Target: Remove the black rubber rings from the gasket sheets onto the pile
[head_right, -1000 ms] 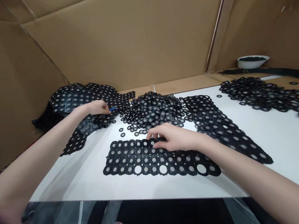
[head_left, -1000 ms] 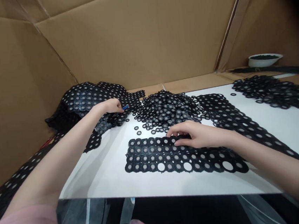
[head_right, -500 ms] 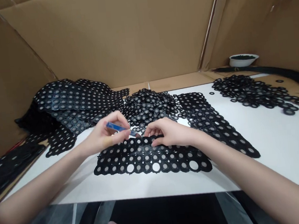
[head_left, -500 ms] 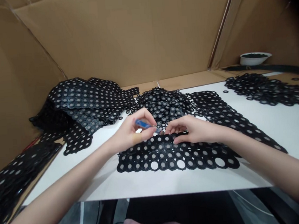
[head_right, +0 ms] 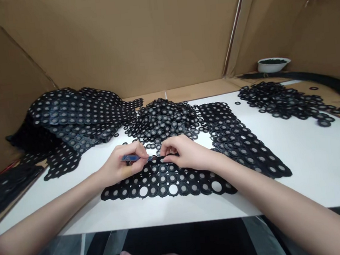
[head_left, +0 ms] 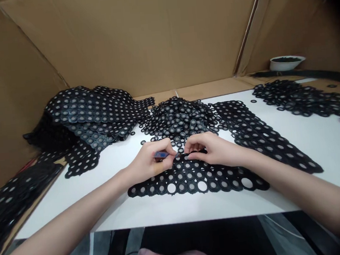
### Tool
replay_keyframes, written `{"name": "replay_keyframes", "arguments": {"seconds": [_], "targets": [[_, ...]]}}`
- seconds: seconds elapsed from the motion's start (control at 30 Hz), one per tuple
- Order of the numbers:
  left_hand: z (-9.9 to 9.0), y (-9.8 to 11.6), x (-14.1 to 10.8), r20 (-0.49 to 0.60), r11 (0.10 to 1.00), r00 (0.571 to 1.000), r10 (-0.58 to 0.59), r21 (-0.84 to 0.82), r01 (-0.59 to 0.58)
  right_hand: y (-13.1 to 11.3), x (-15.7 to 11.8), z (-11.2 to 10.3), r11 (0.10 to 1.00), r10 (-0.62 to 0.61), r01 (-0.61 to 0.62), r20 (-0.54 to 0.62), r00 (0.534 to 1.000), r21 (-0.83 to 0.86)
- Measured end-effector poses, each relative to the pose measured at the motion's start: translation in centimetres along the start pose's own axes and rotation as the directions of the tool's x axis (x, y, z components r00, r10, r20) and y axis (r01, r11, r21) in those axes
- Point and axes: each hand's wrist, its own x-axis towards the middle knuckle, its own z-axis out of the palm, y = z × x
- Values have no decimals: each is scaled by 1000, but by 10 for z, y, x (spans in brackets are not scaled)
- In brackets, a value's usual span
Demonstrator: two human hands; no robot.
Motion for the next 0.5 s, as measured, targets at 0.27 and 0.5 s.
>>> {"name": "replay_keyframes", "arguments": {"seconds": [0.27,0.5], "targets": [[5,-3,2,32,999,999,-33,-25,34,0,0,1,1000,-8,8,-5,1000,-5],[8,-3,1,66,997,995,69,14,-70,0,0,2,999,-30,29,-18,999,-25]]}}
